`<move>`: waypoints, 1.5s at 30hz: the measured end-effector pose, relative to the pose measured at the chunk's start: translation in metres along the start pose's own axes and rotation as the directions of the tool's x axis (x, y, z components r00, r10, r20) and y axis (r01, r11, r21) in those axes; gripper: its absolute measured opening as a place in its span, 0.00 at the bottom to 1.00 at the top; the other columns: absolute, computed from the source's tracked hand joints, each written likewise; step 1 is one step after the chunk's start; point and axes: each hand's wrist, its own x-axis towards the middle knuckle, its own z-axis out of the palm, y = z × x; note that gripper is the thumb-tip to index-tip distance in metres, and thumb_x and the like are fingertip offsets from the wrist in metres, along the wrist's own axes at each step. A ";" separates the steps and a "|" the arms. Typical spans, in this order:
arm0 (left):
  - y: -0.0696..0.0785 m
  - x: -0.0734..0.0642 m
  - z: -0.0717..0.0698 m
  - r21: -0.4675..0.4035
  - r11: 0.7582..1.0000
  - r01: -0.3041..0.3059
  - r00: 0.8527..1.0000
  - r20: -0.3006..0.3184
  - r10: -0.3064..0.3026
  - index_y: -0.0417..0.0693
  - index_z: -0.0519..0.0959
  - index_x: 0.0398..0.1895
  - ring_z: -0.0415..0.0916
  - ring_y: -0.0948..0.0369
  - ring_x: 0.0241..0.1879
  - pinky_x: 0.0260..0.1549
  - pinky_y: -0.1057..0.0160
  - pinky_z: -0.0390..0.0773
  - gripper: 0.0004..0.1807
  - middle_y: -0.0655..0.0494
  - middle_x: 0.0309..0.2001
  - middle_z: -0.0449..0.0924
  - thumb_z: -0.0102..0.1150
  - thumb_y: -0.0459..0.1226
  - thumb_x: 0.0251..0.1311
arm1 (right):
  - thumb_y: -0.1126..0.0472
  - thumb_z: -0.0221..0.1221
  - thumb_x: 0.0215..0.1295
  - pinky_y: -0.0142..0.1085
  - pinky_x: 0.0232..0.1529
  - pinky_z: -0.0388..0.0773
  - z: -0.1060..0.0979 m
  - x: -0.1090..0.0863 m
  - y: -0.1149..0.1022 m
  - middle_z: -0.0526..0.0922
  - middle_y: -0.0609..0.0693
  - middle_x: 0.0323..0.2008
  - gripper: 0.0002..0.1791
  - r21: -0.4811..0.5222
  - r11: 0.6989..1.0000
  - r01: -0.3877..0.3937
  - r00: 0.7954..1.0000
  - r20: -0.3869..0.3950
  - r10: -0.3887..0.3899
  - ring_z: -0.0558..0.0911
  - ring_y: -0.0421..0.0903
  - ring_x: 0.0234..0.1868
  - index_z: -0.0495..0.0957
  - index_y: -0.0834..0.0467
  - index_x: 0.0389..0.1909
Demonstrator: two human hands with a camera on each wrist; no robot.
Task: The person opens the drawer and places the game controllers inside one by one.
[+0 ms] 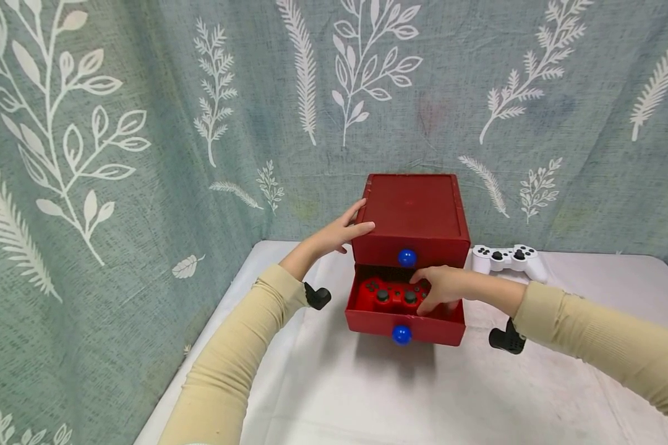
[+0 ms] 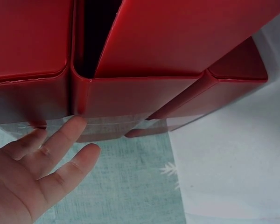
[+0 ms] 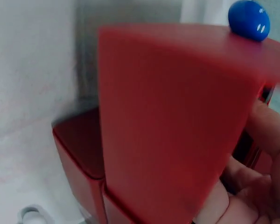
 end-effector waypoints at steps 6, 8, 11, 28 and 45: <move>-0.001 0.000 0.000 0.000 1.000 0.000 1.000 -0.001 0.000 0.80 0.37 0.69 0.58 0.44 0.63 0.52 0.38 0.63 0.39 0.53 0.72 0.38 0.46 0.56 0.61 | 0.61 0.66 0.52 0.36 0.28 0.79 -0.002 -0.002 -0.001 0.68 0.64 0.52 0.33 0.020 0.999 -0.026 0.999 0.034 0.025 0.79 0.45 0.23 0.66 0.60 0.60; 0.000 0.000 -0.001 0.000 1.000 0.004 1.000 0.003 -0.004 0.80 0.36 0.69 0.56 0.44 0.65 0.52 0.38 0.63 0.39 0.53 0.72 0.36 0.46 0.56 0.61 | 0.61 0.65 0.52 0.36 0.28 0.79 -0.003 -0.002 -0.001 0.68 0.64 0.53 0.33 0.022 0.999 -0.027 0.999 0.037 0.026 0.79 0.45 0.23 0.66 0.61 0.60; 0.004 -0.002 -0.001 -0.013 1.000 0.012 1.000 0.017 -0.012 0.78 0.35 0.70 0.55 0.43 0.65 0.53 0.37 0.61 0.39 0.53 0.73 0.35 0.45 0.55 0.61 | 0.63 0.65 0.52 0.36 0.29 0.79 -0.005 -0.002 -0.001 0.68 0.64 0.52 0.32 0.030 0.999 -0.022 0.999 0.043 0.021 0.80 0.45 0.23 0.67 0.61 0.60; 0.026 -0.021 0.002 -0.016 1.000 0.024 0.999 0.048 -0.023 0.67 0.33 0.72 0.56 0.42 0.64 0.53 0.38 0.62 0.40 0.49 0.72 0.37 0.44 0.51 0.64 | 0.65 0.65 0.52 0.36 0.30 0.79 -0.010 0.001 0.001 0.72 0.64 0.49 0.31 -0.028 1.000 0.009 0.999 0.035 -0.008 0.80 0.45 0.24 0.68 0.64 0.59; 0.003 -0.001 -0.001 0.016 1.000 0.007 1.000 0.012 -0.008 0.78 0.35 0.70 0.61 0.46 0.62 0.50 0.40 0.66 0.39 0.53 0.72 0.40 0.45 0.56 0.61 | 0.65 0.63 0.54 0.37 0.30 0.80 -0.025 -0.026 -0.004 0.79 0.57 0.35 0.35 0.035 0.999 0.022 1.000 -0.007 -0.022 0.81 0.43 0.25 0.62 0.66 0.62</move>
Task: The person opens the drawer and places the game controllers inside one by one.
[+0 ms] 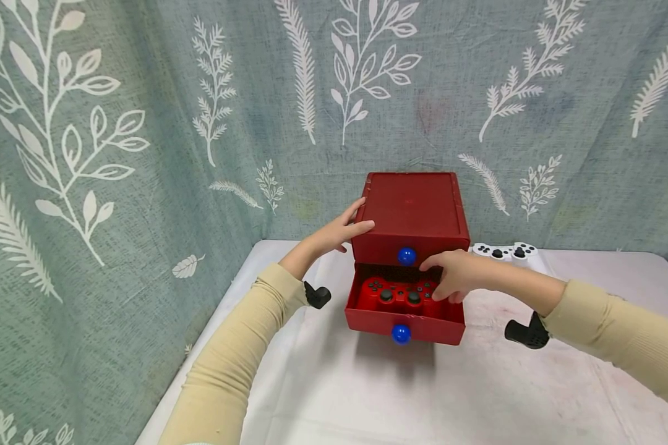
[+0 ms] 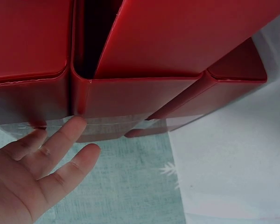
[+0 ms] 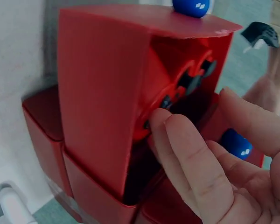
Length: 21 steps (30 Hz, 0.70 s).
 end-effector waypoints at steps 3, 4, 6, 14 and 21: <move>-0.002 0.001 0.001 0.004 1.000 -0.007 1.000 -0.014 0.007 0.80 0.36 0.69 0.60 0.46 0.62 0.50 0.40 0.66 0.39 0.53 0.72 0.40 0.45 0.57 0.61 | 0.64 0.63 0.54 0.37 0.31 0.80 0.000 -0.006 0.000 0.81 0.52 0.32 0.34 0.043 0.999 0.032 0.999 -0.008 -0.031 0.80 0.43 0.26 0.62 0.65 0.63; -0.003 0.001 0.001 0.004 1.000 -0.008 1.000 -0.017 0.008 0.80 0.37 0.69 0.59 0.46 0.63 0.50 0.40 0.66 0.39 0.54 0.72 0.40 0.46 0.57 0.60 | 0.63 0.63 0.55 0.37 0.31 0.79 0.000 -0.008 0.000 0.81 0.52 0.32 0.34 0.058 0.998 0.040 0.999 -0.011 -0.039 0.80 0.43 0.26 0.62 0.64 0.63; -0.003 0.001 0.001 -0.005 1.000 -0.009 1.000 -0.018 0.008 0.80 0.37 0.69 0.58 0.46 0.64 0.50 0.39 0.65 0.39 0.54 0.72 0.40 0.46 0.57 0.60 | 0.62 0.63 0.55 0.37 0.32 0.79 0.002 -0.012 0.000 0.81 0.53 0.35 0.35 0.084 0.995 0.055 0.998 -0.018 -0.054 0.79 0.44 0.27 0.62 0.63 0.63; -0.002 0.001 0.002 -0.007 1.000 -0.001 1.000 -0.020 0.001 0.79 0.37 0.69 0.58 0.46 0.64 0.50 0.38 0.65 0.39 0.54 0.72 0.40 0.46 0.57 0.61 | 0.63 0.62 0.56 0.38 0.34 0.79 0.009 -0.023 -0.001 0.81 0.55 0.38 0.34 0.214 0.967 0.141 0.989 -0.062 -0.131 0.81 0.47 0.29 0.62 0.63 0.63; -0.002 0.001 0.002 0.009 1.000 0.000 1.000 -0.028 0.001 0.80 0.37 0.69 0.61 0.45 0.62 0.50 0.40 0.66 0.39 0.53 0.72 0.39 0.46 0.58 0.60 | 0.61 0.62 0.56 0.40 0.33 0.79 0.024 -0.030 -0.003 0.82 0.56 0.36 0.31 0.339 0.911 0.236 0.972 -0.067 -0.227 0.82 0.52 0.28 0.65 0.64 0.60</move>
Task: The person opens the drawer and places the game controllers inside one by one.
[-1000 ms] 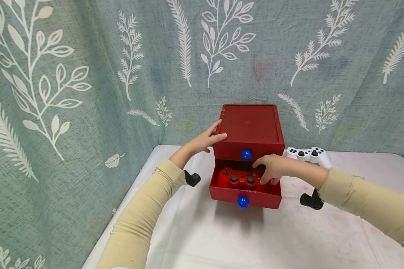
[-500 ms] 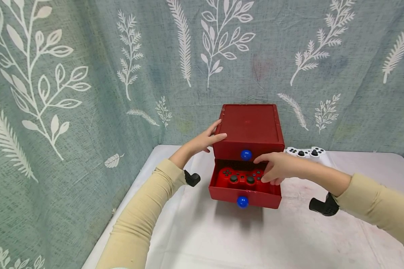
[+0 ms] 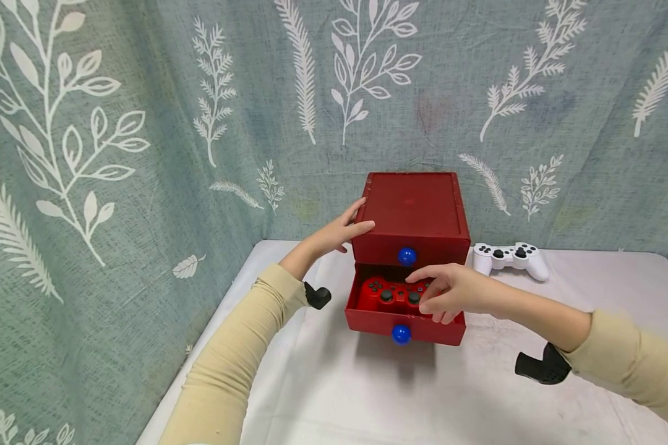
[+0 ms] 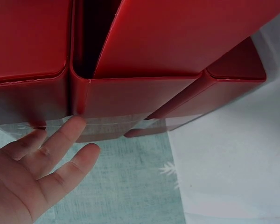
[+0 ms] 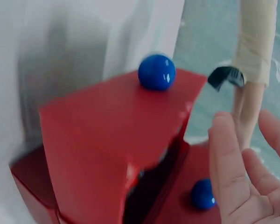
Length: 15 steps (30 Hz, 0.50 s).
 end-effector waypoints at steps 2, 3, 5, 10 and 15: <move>0.000 0.000 0.000 0.003 1.000 0.000 1.000 0.001 0.000 0.80 0.37 0.69 0.61 0.45 0.62 0.50 0.40 0.66 0.39 0.53 0.72 0.39 0.46 0.58 0.60 | 0.60 0.63 0.56 0.41 0.33 0.79 0.005 -0.002 0.003 0.82 0.57 0.36 0.31 0.040 0.999 0.001 1.000 0.015 -0.002 0.83 0.53 0.28 0.65 0.64 0.60; 0.000 0.000 0.000 0.004 1.000 0.000 1.000 0.001 0.000 0.80 0.37 0.69 0.61 0.45 0.62 0.50 0.40 0.66 0.39 0.53 0.72 0.39 0.46 0.58 0.60 | 0.60 0.63 0.56 0.41 0.33 0.79 0.007 -0.004 0.004 0.82 0.58 0.37 0.31 0.052 0.999 0.003 1.000 0.024 -0.004 0.83 0.53 0.28 0.65 0.64 0.60; 0.000 0.000 0.000 0.004 1.000 0.000 1.000 0.001 0.000 0.81 0.37 0.69 0.62 0.45 0.61 0.50 0.41 0.67 0.39 0.54 0.72 0.39 0.46 0.58 0.60 | 0.60 0.62 0.56 0.41 0.32 0.79 0.011 -0.007 0.006 0.82 0.59 0.37 0.31 0.072 0.997 0.004 0.999 0.042 -0.007 0.83 0.52 0.27 0.65 0.64 0.60; 0.000 0.001 0.001 0.002 1.000 -0.004 1.000 0.003 0.004 0.80 0.37 0.69 0.62 0.46 0.61 0.49 0.41 0.67 0.39 0.54 0.72 0.39 0.46 0.58 0.60 | 0.61 0.62 0.57 0.40 0.30 0.78 0.026 -0.013 0.013 0.82 0.57 0.36 0.31 0.103 0.994 0.025 0.997 0.069 -0.033 0.81 0.48 0.25 0.64 0.64 0.61; 0.000 0.000 0.000 -0.006 1.000 -0.002 1.000 0.003 0.002 0.80 0.37 0.69 0.61 0.47 0.62 0.49 0.41 0.67 0.39 0.54 0.72 0.40 0.46 0.58 0.60 | 0.61 0.63 0.56 0.40 0.29 0.79 0.040 -0.016 0.024 0.82 0.54 0.35 0.31 0.116 0.993 0.036 0.997 0.062 -0.044 0.81 0.47 0.25 0.65 0.62 0.61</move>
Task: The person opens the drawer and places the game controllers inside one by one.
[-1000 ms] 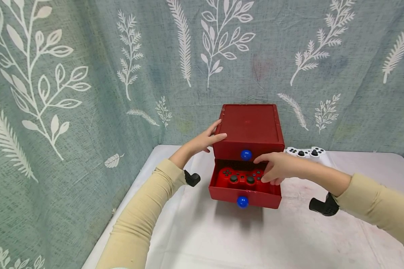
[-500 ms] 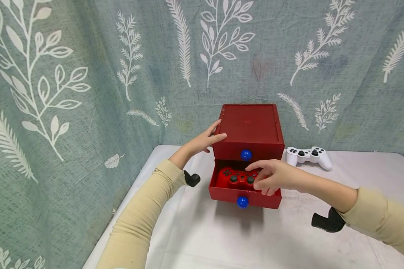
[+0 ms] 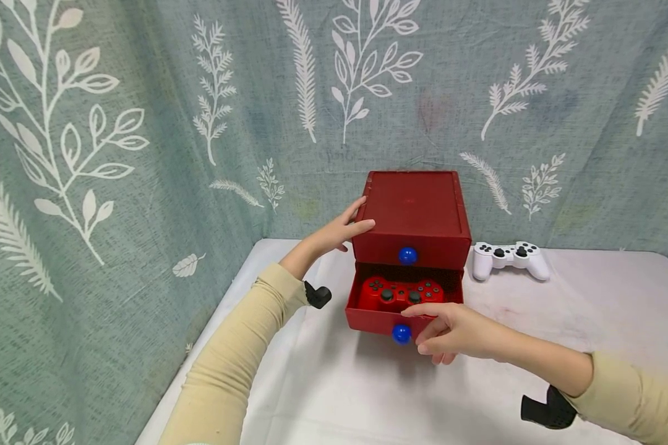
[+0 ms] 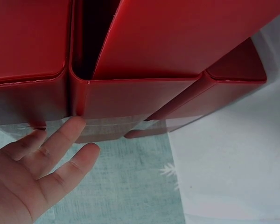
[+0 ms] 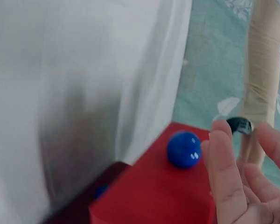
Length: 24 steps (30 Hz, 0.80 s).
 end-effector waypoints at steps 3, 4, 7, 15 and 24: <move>-0.001 0.000 0.000 -0.003 1.000 -0.003 1.000 -0.002 0.003 0.80 0.37 0.69 0.61 0.47 0.62 0.49 0.41 0.67 0.39 0.54 0.72 0.41 0.46 0.57 0.60 | 0.60 0.63 0.56 0.40 0.28 0.79 0.007 0.001 0.010 0.82 0.55 0.36 0.32 0.014 1.000 0.006 1.000 -0.015 -0.006 0.81 0.48 0.25 0.65 0.61 0.61; -0.001 0.000 -0.001 -0.003 1.000 -0.002 1.000 -0.003 0.002 0.80 0.37 0.69 0.61 0.47 0.62 0.49 0.41 0.67 0.39 0.54 0.72 0.41 0.46 0.57 0.60 | 0.60 0.63 0.56 0.40 0.28 0.79 0.010 0.001 0.013 0.82 0.55 0.36 0.32 0.020 1.000 0.010 1.000 -0.022 -0.010 0.81 0.49 0.25 0.65 0.61 0.61; -0.001 -0.001 -0.001 0.004 1.000 -0.002 1.000 -0.006 0.002 0.80 0.37 0.69 0.60 0.48 0.62 0.49 0.42 0.68 0.39 0.54 0.72 0.40 0.46 0.57 0.60 | 0.60 0.63 0.56 0.40 0.27 0.79 0.018 0.004 0.023 0.82 0.57 0.38 0.32 0.037 0.999 0.036 0.998 -0.047 -0.034 0.82 0.52 0.27 0.66 0.61 0.61; 0.001 0.000 -0.001 -0.001 1.000 -0.010 1.000 -0.009 0.010 0.79 0.37 0.70 0.58 0.48 0.64 0.49 0.43 0.68 0.39 0.54 0.72 0.39 0.46 0.57 0.60 | 0.61 0.62 0.56 0.39 0.29 0.78 0.035 0.012 0.043 0.81 0.61 0.41 0.30 0.102 0.991 0.090 0.981 -0.178 -0.071 0.81 0.52 0.30 0.67 0.64 0.60; 0.000 0.000 0.000 -0.002 1.000 -0.008 1.000 -0.002 0.008 0.80 0.37 0.69 0.62 0.48 0.61 0.49 0.42 0.68 0.39 0.54 0.72 0.42 0.46 0.57 0.61 | 0.60 0.63 0.56 0.37 0.35 0.79 0.051 0.020 0.059 0.79 0.64 0.42 0.28 0.204 0.969 0.141 0.939 -0.339 -0.066 0.82 0.51 0.39 0.70 0.66 0.57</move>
